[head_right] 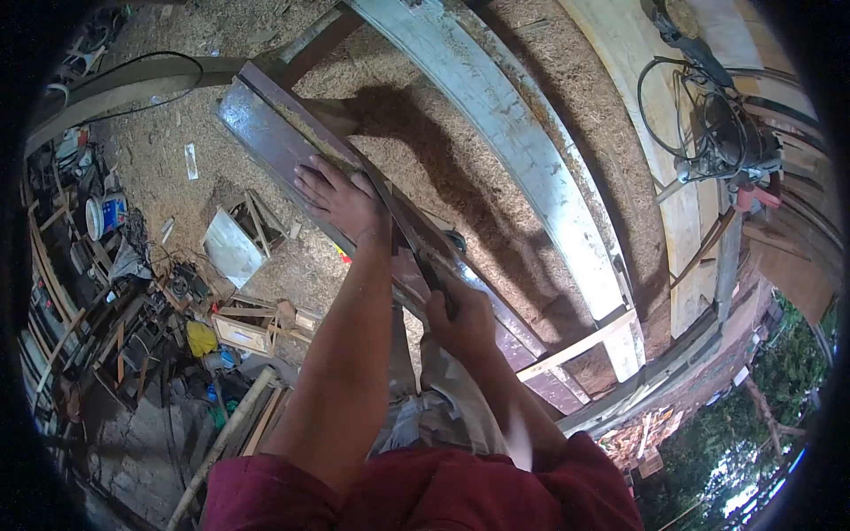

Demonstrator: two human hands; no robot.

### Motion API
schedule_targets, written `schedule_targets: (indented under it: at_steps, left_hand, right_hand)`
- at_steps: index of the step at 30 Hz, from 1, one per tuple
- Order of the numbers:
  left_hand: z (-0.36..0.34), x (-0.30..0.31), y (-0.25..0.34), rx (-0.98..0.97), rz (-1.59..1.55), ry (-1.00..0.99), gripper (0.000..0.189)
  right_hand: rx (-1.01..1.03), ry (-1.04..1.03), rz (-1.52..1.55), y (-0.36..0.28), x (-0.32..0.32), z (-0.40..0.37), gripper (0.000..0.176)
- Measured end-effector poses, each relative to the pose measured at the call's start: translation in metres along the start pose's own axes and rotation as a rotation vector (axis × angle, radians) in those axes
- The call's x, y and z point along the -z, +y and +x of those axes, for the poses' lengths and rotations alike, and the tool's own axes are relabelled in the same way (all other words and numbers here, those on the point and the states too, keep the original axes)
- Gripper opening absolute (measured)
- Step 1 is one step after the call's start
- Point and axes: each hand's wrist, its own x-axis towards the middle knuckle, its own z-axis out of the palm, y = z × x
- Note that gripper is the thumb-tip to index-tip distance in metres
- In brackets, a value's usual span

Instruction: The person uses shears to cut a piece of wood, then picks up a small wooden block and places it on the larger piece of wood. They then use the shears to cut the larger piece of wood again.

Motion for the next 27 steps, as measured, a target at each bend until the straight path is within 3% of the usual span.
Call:
schedule_targets:
  at_steps: [3, 7, 10, 13, 16, 18, 21, 27]
  left_hand:
    - [-0.003, 0.001, 0.002, 0.007, 0.009, 0.002, 0.083]
    - [-0.001, -0.003, -0.001, 0.0, 0.001, 0.01, 0.084]
    - [-0.001, -0.005, -0.001, 0.007, -0.005, 0.009, 0.085]
    - [-0.001, -0.005, -0.002, 0.003, -0.008, 0.009, 0.084]
    - [-0.002, -0.003, -0.002, -0.005, -0.011, 0.014, 0.084]
    - [-0.003, -0.004, -0.002, 0.0, -0.011, 0.011, 0.083]
    - [0.002, -0.006, -0.002, 0.006, 0.004, 0.008, 0.084]
    - [0.001, -0.006, 0.001, -0.002, -0.004, 0.009, 0.085]
  right_hand:
    - [0.03, -0.012, -0.01, -0.01, -0.019, 0.039, 0.027]
    - [0.065, -0.013, -0.014, -0.002, -0.01, 0.02, 0.032]
    - [-0.133, -0.103, -0.036, -0.001, 0.011, -0.007, 0.032]
    - [0.108, -0.027, -0.147, 0.005, -0.016, 0.023, 0.027]
    - [-0.061, -0.062, -0.039, -0.017, -0.015, 0.039, 0.024]
    - [0.087, -0.001, 0.062, -0.011, -0.003, 0.012, 0.021]
    - [0.033, -0.031, -0.032, 0.0, 0.006, -0.004, 0.017]
    - [0.005, -0.039, -0.028, 0.0, -0.016, 0.04, 0.022]
